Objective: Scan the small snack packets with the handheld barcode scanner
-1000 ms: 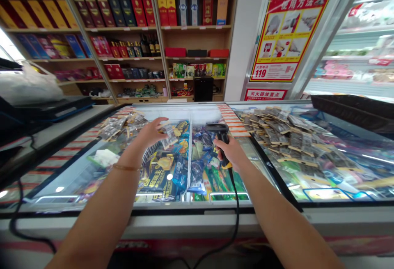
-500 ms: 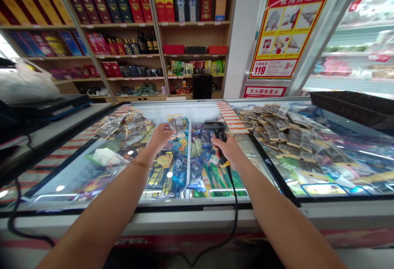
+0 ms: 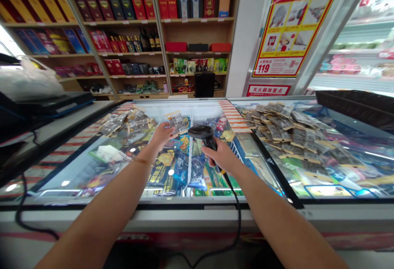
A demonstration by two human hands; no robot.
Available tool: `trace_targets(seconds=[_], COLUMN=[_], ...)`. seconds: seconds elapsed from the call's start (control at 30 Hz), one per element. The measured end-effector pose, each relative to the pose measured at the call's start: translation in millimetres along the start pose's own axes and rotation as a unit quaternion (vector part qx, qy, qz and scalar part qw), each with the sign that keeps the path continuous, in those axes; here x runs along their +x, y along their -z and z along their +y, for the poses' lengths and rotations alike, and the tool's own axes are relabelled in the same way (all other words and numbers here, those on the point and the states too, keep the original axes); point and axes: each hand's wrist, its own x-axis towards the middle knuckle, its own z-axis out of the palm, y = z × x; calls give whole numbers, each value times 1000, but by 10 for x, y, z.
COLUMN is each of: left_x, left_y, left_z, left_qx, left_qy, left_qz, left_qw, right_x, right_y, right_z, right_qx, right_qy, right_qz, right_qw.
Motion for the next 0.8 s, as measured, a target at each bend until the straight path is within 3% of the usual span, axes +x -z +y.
trace_targets(seconds=[0.47,0.67,0.8], left_x=[-56,-37,-83], left_y=[-23,-14,-40], left_z=[68,62,164], left_qx=[-61,-15,43], left_qy=[30,29,22], left_qz=[-14,-7,22], left_qw=[998,999,999], right_x=[-8,33,42], right_y=[15,33,167], right_z=[-7,-31,-122], right_qx=[-2,37,70], right_qy=[-1,-7,-22], right_qz=[3,37,93], right_qw=[1000,999,993])
